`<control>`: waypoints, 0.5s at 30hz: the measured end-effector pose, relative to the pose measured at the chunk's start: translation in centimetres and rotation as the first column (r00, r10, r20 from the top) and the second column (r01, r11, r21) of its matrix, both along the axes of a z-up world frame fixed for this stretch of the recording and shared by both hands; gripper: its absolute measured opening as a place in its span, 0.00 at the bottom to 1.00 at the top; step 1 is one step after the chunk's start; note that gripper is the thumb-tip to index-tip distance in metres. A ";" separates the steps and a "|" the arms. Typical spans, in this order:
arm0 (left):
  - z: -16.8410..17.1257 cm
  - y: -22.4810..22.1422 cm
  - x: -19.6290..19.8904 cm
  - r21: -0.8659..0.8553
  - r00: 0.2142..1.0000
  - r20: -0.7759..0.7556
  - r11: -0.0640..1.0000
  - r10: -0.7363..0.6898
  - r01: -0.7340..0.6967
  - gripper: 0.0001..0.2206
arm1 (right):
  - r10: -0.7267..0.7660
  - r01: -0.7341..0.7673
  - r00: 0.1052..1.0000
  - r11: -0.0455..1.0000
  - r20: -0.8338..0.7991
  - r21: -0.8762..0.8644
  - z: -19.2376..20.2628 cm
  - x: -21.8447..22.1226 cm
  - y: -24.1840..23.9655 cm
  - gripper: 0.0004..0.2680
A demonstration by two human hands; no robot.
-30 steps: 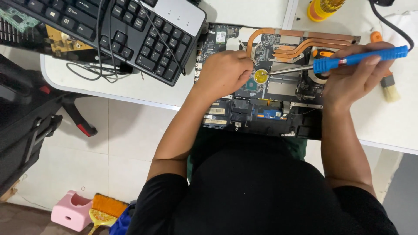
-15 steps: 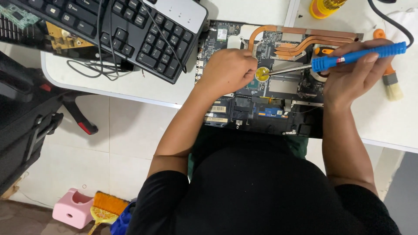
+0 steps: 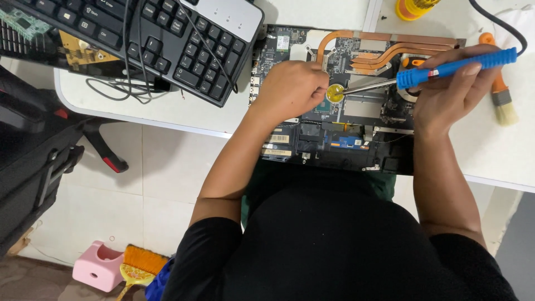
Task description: The person is disassembling a laptop by removing screws from the cooling system and then performing detailed soldering on the motherboard.
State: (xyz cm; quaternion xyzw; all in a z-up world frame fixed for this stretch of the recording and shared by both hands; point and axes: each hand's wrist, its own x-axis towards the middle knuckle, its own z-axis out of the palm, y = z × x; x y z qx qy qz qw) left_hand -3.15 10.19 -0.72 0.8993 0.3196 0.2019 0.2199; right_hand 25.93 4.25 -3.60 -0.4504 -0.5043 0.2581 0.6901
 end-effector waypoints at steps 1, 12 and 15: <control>0.0 -0.1 0.0 0.001 1.000 0.000 1.000 0.000 0.000 0.11 | 0.000 0.000 1.000 1.000 0.000 0.001 -0.3 0.1 -0.1 0.11; 0.0 0.1 0.1 -0.011 1.000 -0.015 1.000 -0.003 0.003 0.12 | 0.002 -0.002 1.000 1.000 0.002 0.016 -0.3 0.1 0.1 0.11; -0.1 0.2 0.1 -0.015 1.000 -0.019 1.000 -0.004 0.003 0.12 | 0.003 -0.004 1.000 1.000 0.028 0.024 -0.8 0.4 0.0 0.11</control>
